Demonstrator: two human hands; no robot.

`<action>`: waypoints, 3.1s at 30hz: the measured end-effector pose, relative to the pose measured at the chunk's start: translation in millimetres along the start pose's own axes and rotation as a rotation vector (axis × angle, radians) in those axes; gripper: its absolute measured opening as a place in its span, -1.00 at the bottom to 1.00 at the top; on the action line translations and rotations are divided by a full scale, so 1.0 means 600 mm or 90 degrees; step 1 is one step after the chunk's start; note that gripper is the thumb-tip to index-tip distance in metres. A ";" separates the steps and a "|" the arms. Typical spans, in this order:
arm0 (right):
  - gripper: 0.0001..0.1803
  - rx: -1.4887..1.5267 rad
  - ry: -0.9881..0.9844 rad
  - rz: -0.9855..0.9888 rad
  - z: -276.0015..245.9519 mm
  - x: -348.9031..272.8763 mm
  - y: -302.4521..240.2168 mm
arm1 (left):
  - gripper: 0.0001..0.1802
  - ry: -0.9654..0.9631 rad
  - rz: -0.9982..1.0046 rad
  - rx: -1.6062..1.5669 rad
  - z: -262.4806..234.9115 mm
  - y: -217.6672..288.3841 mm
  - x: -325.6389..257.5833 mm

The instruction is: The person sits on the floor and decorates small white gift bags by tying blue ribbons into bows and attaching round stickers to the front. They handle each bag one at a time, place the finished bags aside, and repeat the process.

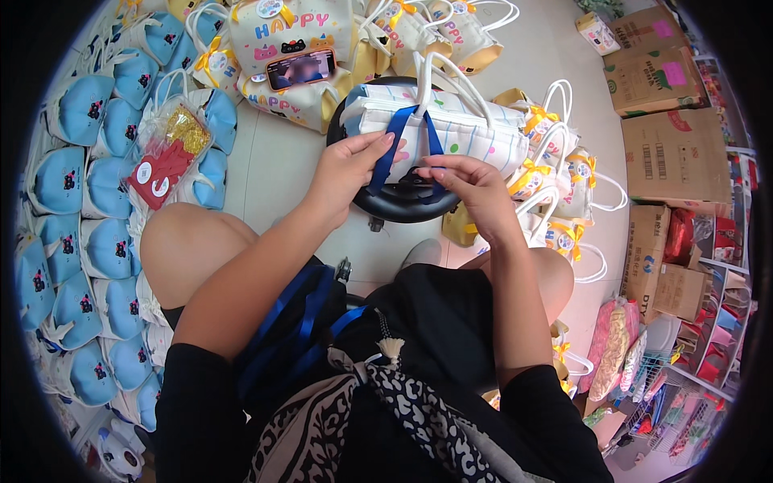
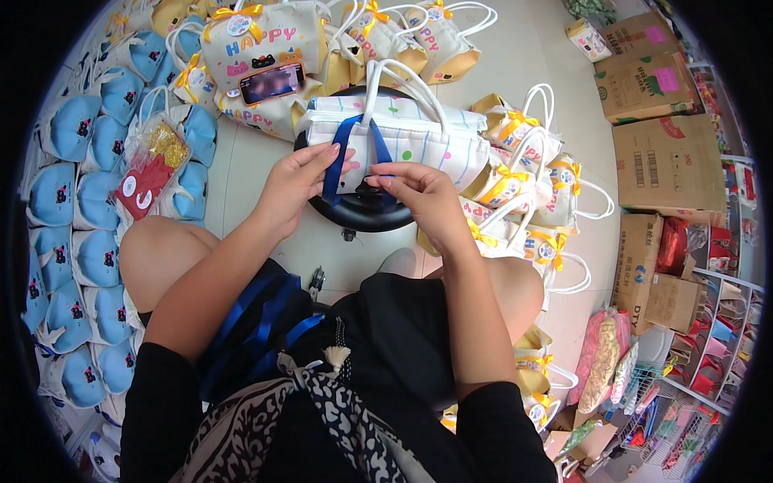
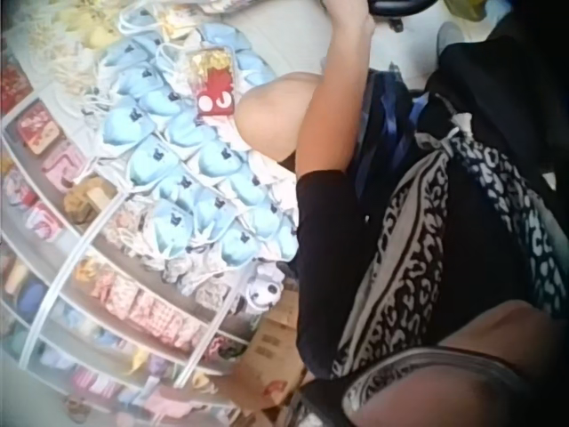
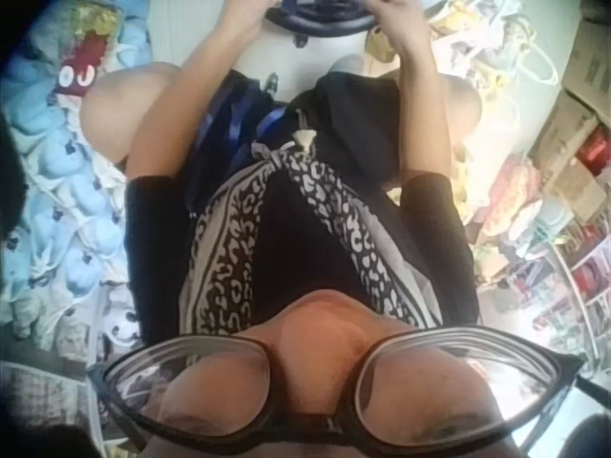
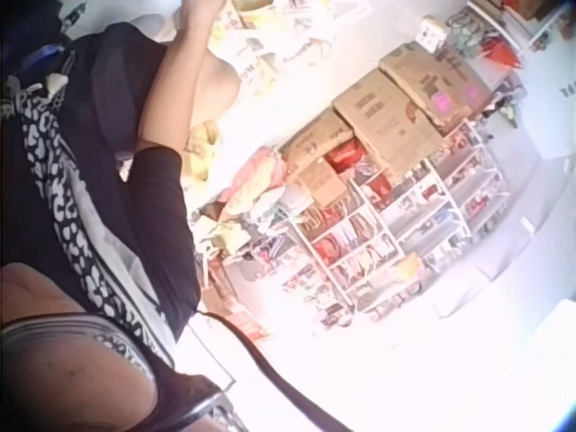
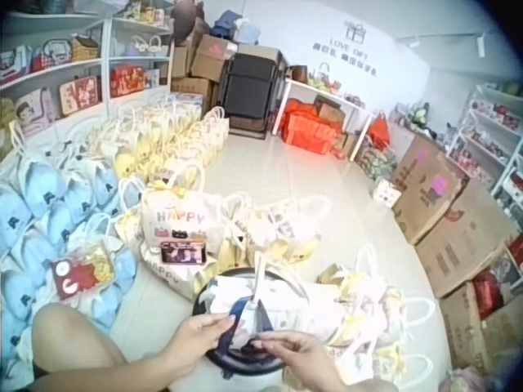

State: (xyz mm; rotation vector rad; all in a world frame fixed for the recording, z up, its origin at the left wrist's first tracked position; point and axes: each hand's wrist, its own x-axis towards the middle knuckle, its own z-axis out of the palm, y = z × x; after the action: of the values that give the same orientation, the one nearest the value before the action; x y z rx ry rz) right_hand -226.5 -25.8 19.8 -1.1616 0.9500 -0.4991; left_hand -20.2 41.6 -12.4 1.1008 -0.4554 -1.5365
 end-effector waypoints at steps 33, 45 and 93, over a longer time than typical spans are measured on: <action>-0.82 -0.124 -0.063 0.021 -0.006 0.004 0.004 | -0.85 0.015 0.245 0.280 0.022 -0.050 0.010; -0.84 -0.089 0.022 -0.018 0.014 0.027 -0.001 | -0.82 -0.004 0.239 0.238 0.027 -0.044 0.006; -0.77 0.357 0.316 -0.167 -0.052 0.053 0.016 | -0.66 0.154 0.380 0.789 -0.041 0.081 0.026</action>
State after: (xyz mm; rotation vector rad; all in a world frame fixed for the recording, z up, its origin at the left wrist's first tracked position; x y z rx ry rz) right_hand -236.7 -63.5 -3.8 -0.6552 0.9866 -1.2209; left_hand 28.2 20.1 7.7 1.7973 -1.5075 -0.4700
